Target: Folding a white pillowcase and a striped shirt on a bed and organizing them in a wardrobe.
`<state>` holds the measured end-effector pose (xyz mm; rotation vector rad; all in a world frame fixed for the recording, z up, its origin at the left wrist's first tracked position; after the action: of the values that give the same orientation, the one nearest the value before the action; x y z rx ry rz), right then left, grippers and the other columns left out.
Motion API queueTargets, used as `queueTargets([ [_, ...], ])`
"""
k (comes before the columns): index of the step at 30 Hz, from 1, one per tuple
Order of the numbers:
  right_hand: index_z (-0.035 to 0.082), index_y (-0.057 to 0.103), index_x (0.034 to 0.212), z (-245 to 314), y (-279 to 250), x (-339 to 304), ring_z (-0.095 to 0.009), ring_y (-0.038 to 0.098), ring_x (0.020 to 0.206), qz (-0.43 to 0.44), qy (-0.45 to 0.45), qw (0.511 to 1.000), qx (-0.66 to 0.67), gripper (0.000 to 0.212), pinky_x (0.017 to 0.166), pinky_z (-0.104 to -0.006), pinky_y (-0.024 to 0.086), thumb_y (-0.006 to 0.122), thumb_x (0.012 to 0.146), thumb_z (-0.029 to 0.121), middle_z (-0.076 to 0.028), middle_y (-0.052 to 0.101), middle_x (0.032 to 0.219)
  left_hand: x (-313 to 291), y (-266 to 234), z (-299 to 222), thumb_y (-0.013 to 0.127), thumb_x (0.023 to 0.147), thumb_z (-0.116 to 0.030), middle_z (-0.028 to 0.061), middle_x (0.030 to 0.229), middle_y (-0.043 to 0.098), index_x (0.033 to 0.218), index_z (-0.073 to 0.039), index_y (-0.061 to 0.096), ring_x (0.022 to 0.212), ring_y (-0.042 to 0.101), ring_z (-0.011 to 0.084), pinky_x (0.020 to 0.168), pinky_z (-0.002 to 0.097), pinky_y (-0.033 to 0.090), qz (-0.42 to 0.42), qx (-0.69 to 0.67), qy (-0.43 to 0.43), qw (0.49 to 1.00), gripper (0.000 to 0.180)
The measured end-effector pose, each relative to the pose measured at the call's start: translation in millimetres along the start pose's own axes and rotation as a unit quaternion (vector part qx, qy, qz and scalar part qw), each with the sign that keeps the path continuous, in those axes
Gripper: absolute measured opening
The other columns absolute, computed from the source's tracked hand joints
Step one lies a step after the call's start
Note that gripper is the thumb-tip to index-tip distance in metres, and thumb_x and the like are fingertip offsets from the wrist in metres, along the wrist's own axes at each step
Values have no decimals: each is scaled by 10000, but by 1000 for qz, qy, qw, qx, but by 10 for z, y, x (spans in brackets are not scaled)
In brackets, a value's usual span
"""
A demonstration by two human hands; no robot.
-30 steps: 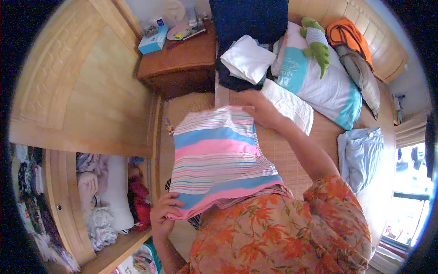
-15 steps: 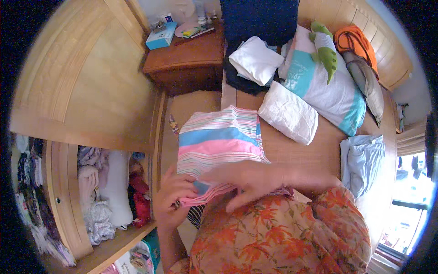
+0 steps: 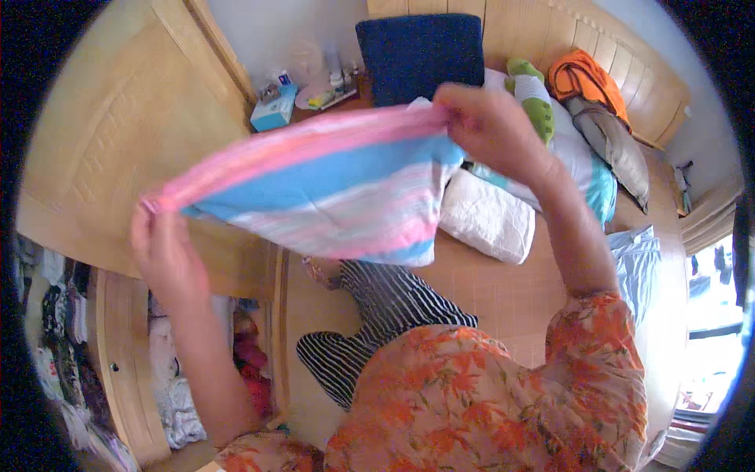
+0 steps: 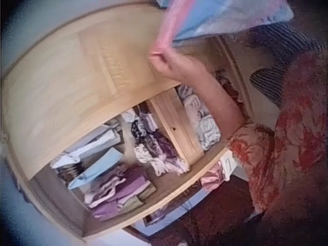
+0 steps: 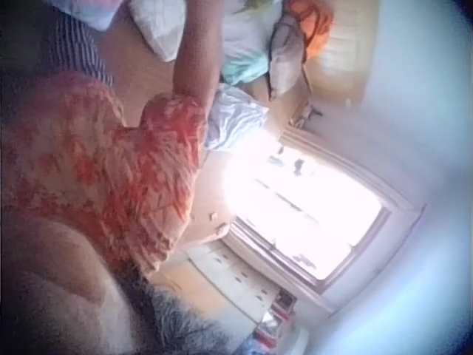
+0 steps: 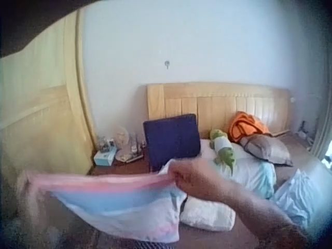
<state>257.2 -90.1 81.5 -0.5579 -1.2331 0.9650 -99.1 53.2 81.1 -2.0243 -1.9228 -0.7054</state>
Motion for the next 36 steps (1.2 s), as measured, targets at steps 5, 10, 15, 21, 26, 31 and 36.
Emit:
queueTargets([
  [5,27,591,993,147,-645,589,-180,570,682,-144,-63,987,-27,171,617,-322,446,574,825,55,-111,587,752,761,57,-673,589,905,-104,4,978,586,1059,-62,612,823,491,69,669,229,354,-35,-9,30,999,161],
  [10,58,626,951,443,-961,851,-282,631,838,-133,21,989,60,63,724,-382,494,580,912,78,-130,661,920,889,86,-830,588,901,-104,1,953,604,1037,-61,620,789,506,73,663,227,371,-21,5,51,998,146],
  [15,12,634,1002,133,-838,803,-90,559,761,-129,-77,938,311,192,708,-259,476,623,899,174,-20,626,791,811,-87,-683,572,901,-121,-8,936,614,1042,-62,613,735,511,73,646,228,381,11,-68,123,990,159],
  [21,12,638,920,231,-475,681,-80,572,801,-87,-69,934,341,117,737,-249,475,628,868,117,-29,627,787,715,-264,-170,555,880,-127,-21,897,589,1042,-75,592,736,503,64,637,221,366,25,-10,-72,997,174],
  [26,7,641,879,703,-436,714,-114,593,744,-1,-134,927,350,136,685,-285,485,667,815,123,-69,636,758,577,-347,-209,518,878,-81,41,1039,593,1152,-18,566,864,576,108,766,223,450,28,180,28,983,286],
  [31,37,652,859,1145,-78,697,-306,652,713,-63,-173,952,245,135,660,-380,503,653,763,132,-151,662,758,-276,781,-654,539,918,-93,78,1126,584,1208,14,534,882,599,128,787,247,478,236,141,54,960,310],
  [36,11,592,894,1302,53,649,-261,664,758,-60,-114,939,319,180,667,-348,506,676,763,103,-139,651,774,-253,768,-526,580,948,-159,35,1024,618,1185,14,551,853,568,86,760,237,465,302,177,-88,933,295],
])
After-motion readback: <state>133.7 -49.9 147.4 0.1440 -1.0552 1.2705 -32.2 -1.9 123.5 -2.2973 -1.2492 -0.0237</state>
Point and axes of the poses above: each hand's wrist, its own x-axis towards the middle knuckle, its own y-axis out of the palm, z = x × y, the point moved 1 cm from there along x, towards the middle knuckle
